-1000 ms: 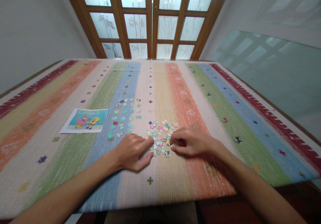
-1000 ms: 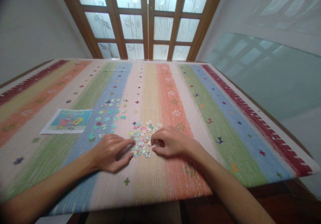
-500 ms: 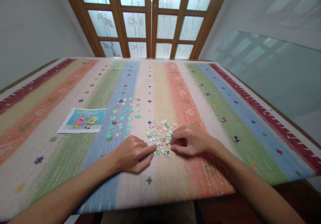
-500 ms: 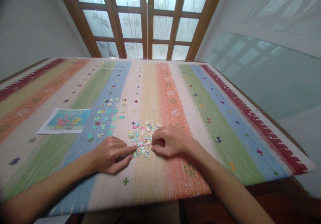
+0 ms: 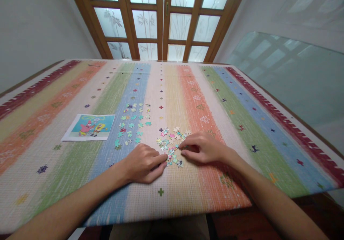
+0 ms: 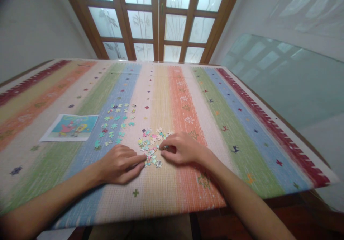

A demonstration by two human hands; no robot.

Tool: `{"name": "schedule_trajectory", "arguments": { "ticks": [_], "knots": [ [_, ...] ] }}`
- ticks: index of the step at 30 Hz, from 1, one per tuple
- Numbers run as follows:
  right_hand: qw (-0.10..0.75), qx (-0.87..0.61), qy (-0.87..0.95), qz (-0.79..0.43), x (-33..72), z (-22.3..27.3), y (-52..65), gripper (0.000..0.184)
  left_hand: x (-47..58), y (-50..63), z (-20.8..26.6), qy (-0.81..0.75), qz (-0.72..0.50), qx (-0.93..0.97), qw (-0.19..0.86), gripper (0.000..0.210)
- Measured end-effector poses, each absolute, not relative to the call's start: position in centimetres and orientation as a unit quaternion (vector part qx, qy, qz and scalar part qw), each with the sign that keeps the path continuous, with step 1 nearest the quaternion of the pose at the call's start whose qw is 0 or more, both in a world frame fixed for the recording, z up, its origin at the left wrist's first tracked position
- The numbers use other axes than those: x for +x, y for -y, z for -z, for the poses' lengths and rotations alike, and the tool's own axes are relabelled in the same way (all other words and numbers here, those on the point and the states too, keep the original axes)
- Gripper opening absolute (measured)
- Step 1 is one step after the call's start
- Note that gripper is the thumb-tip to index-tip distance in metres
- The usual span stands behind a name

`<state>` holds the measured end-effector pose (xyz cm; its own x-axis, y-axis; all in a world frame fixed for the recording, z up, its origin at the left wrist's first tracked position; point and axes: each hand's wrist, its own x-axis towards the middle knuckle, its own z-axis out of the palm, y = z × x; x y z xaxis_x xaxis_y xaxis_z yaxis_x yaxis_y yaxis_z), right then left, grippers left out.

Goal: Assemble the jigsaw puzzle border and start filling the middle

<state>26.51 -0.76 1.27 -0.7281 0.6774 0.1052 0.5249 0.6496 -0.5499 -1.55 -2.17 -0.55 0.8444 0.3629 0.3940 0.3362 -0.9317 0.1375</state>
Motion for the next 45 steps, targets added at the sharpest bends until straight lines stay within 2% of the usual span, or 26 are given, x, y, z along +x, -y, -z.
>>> {"name": "schedule_trajectory", "arguments": {
  "ticks": [7, 14, 24, 31, 34, 40, 45],
  "knots": [
    [0.131, -0.371, 0.898, -0.199, 25.7, -0.5, 0.9, 0.023, -1.5, 1.9, 0.8, -0.202, -0.227, 0.953, 0.003, 0.027],
    [0.117, -0.411, 0.872, -0.24, 25.4, -1.0, 1.1, 0.017, -1.3, 1.9, 0.9, -0.189, -0.219, 0.957, -0.021, 0.031],
    [0.153, -0.429, 0.83, -0.321, 24.9, -1.6, 1.4, 0.009, -1.1, 1.9, 0.7, -0.194, -0.186, 0.963, -0.034, 0.034],
    [0.164, -0.461, 0.837, -0.245, 25.9, -1.4, 0.5, 0.017, -1.2, 1.8, 1.1, -0.21, -0.17, 0.962, -0.027, 0.035],
    [0.161, -0.427, 0.851, -0.258, 26.3, -1.6, 0.5, 0.019, -1.4, 1.7, 0.9, -0.209, -0.18, 0.961, -0.014, 0.036],
    [0.127, -0.261, 0.878, -0.38, 25.9, -1.8, 1.1, 0.021, -1.4, 1.8, 0.6, -0.151, -0.195, 0.969, 0.014, 0.031],
    [0.117, -0.24, 0.882, -0.389, 26.1, -1.4, 0.9, 0.02, -1.0, 2.1, 0.6, -0.126, -0.19, 0.973, 0.044, 0.032]
  ]
}}
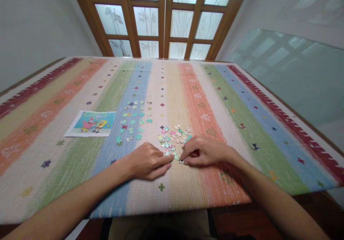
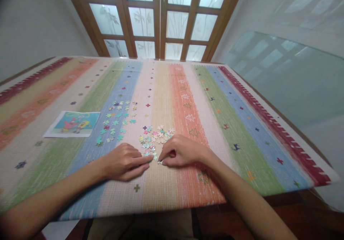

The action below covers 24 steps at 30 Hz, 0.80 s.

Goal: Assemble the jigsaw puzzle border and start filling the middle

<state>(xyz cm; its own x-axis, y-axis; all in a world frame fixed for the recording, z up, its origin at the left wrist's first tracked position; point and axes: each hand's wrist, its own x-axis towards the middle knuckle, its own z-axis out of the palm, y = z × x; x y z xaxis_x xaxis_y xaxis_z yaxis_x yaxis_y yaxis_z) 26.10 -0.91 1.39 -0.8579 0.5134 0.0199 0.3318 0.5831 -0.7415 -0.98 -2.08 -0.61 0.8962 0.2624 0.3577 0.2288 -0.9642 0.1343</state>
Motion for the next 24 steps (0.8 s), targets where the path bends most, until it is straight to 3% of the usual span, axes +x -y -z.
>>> {"name": "schedule_trajectory", "arguments": {
  "ticks": [17, 24],
  "knots": [
    [0.087, -0.272, 0.885, -0.368, 26.9, -1.9, 0.9, 0.014, 0.8, 3.3, 1.2, -0.2, -0.172, 0.964, 0.039, 0.031],
    [0.204, -0.3, 0.883, -0.297, 27.7, -2.6, 0.6, 0.017, 0.5, 3.2, 0.6, -0.204, -0.164, 0.963, 0.059, 0.032]
  ]
}}
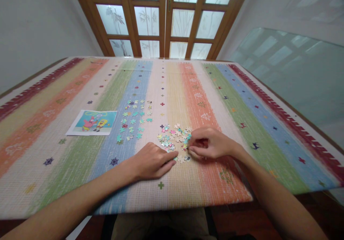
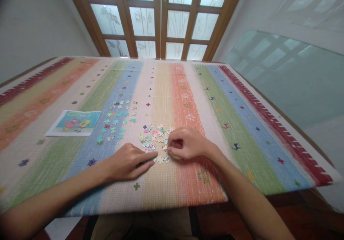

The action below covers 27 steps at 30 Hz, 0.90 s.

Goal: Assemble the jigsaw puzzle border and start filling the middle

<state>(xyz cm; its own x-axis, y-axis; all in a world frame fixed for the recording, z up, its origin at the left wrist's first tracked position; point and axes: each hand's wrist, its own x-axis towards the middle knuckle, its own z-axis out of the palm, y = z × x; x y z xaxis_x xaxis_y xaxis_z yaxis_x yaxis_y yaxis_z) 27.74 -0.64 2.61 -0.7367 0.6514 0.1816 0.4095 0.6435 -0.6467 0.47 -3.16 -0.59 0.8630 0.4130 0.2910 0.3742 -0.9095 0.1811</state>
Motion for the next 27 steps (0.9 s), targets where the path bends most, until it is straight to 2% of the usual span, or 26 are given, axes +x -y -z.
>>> {"name": "schedule_trajectory", "arguments": {
  "ticks": [5, 11, 19, 24, 27],
  "knots": [
    [0.328, -0.395, 0.823, -0.243, 27.5, -2.8, 0.5, 0.019, 0.3, 3.2, 0.6, -0.214, -0.159, 0.96, 0.086, 0.032],
    [0.412, -0.432, 0.759, -0.259, 27.4, -3.0, 0.3, 0.022, 0.1, 3.2, 0.6, -0.237, -0.16, 0.941, 0.179, 0.027],
    [0.415, -0.449, 0.744, -0.27, 27.3, -2.6, 0.3, 0.021, 0.2, 3.1, -0.4, -0.203, -0.195, 0.907, 0.315, 0.015],
    [0.418, -0.443, 0.747, -0.267, 27.1, -2.7, 0.4, 0.021, -0.2, 2.8, -1.0, -0.176, -0.188, 0.894, 0.367, 0.015],
    [0.416, -0.445, 0.747, -0.267, 27.1, -2.7, 0.4, 0.021, -0.8, 2.1, -1.5, -0.22, -0.226, 0.876, 0.364, 0.014]
  ]
}}
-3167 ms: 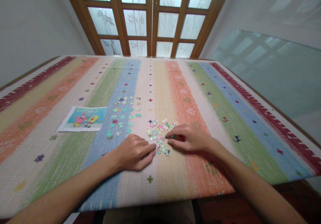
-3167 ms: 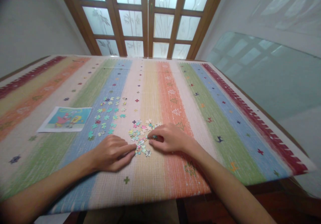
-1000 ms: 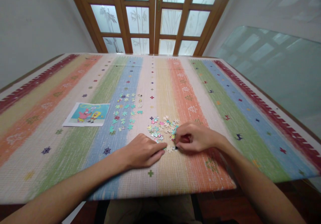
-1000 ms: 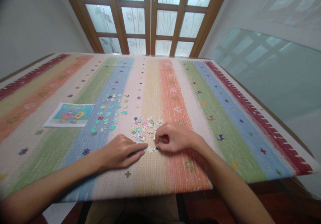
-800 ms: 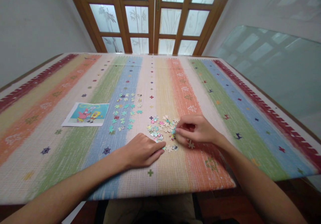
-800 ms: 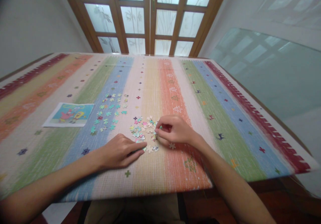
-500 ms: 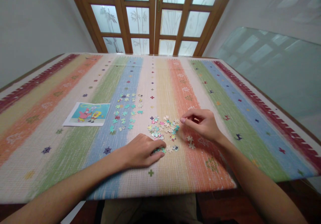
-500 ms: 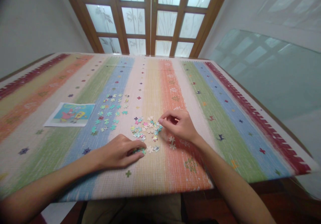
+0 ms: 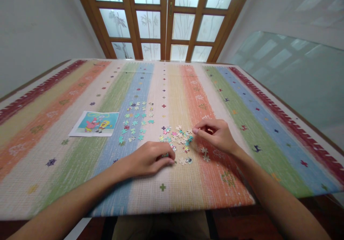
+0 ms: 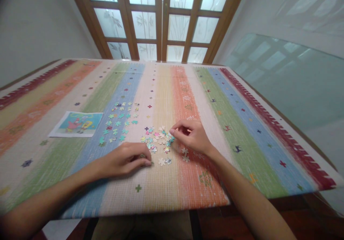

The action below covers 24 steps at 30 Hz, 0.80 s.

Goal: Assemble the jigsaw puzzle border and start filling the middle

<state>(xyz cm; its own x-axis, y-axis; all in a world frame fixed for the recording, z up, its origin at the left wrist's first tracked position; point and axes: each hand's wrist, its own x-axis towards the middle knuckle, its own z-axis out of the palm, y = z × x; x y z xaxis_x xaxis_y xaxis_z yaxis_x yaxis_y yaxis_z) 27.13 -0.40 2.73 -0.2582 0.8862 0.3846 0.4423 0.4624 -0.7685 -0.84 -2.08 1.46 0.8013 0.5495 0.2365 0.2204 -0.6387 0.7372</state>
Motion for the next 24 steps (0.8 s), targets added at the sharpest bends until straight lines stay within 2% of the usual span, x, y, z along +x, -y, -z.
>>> {"name": "schedule_trajectory", "arguments": {
  "ticks": [5, 10, 24],
  "knots": [
    [0.409, -0.449, 0.747, -0.269, 27.2, -2.6, 0.3, 0.023, -2.8, -0.4, -1.7, -0.341, -0.314, 0.848, 0.258, 0.015],
    [0.411, -0.445, 0.748, -0.271, 27.1, -2.5, 0.3, 0.023, -4.4, -2.4, -0.3, -0.38, -0.316, 0.854, 0.165, 0.014],
    [0.391, -0.443, 0.757, -0.278, 27.2, -2.4, 0.3, 0.022, -4.8, -3.0, 1.0, -0.428, -0.27, 0.859, 0.072, 0.013]
  ]
}}
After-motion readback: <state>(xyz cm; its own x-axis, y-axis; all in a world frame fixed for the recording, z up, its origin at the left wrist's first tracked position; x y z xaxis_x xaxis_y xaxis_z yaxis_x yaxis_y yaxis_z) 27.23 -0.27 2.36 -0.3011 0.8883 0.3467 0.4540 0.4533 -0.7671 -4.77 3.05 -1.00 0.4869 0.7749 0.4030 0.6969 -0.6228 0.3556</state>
